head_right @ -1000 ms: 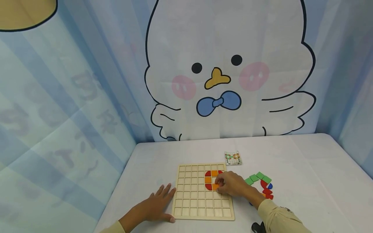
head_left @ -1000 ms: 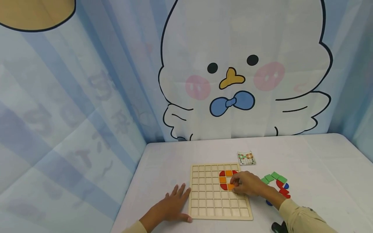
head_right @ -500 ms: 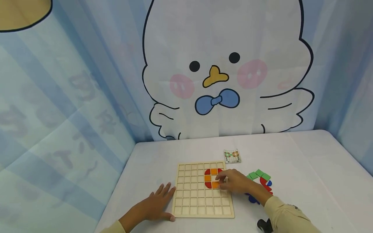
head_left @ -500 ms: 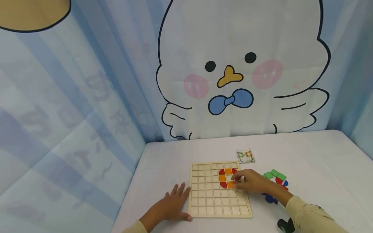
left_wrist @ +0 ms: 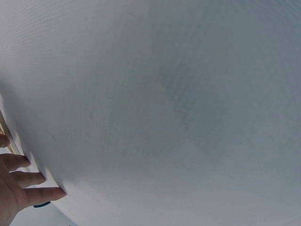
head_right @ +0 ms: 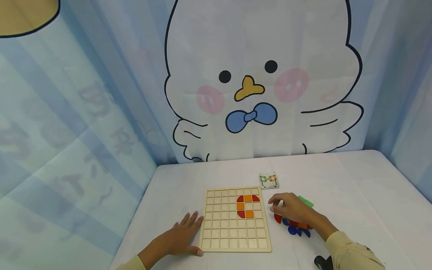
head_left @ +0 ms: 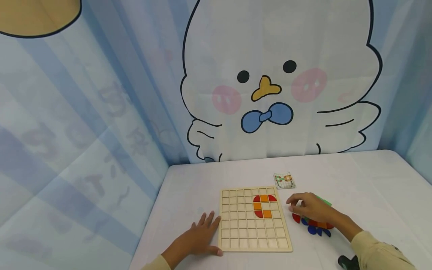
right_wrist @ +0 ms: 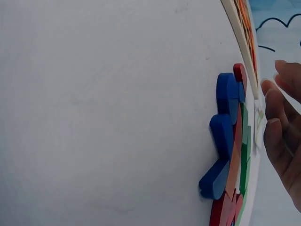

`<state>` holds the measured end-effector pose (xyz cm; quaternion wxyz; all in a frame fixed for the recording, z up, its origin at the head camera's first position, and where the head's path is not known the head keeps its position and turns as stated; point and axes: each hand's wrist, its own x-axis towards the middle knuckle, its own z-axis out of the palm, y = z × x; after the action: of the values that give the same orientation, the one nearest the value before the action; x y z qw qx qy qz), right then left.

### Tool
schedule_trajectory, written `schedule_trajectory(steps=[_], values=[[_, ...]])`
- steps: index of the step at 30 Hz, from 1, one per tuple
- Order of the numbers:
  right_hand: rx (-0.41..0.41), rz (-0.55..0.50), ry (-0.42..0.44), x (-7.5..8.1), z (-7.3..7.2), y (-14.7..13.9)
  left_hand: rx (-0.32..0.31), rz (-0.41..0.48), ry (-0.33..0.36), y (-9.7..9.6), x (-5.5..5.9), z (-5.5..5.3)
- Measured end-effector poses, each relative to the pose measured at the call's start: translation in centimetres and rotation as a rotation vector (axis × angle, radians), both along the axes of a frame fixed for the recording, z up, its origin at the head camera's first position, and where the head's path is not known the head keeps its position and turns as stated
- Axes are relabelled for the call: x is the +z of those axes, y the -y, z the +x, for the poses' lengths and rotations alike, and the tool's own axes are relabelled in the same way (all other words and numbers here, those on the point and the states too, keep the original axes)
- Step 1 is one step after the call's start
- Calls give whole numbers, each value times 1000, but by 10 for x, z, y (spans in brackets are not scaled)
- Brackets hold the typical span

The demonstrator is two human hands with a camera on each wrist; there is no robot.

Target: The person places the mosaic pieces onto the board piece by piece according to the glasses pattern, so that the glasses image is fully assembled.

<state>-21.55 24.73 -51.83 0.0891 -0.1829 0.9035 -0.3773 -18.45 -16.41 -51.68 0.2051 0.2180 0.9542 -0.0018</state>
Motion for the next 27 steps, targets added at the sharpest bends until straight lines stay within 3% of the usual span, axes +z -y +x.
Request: schedule_trajectory(steps=[8,17,27], values=[[-2,166,-42,-5,7,-8,-19,8,-14,2,-3,-1],[42,175,13,-7,7,-10,-20,6,-13,4,-9,-3],[8,200,-7,-6,10,-8,-14,5,-4,3,-8,-3]])
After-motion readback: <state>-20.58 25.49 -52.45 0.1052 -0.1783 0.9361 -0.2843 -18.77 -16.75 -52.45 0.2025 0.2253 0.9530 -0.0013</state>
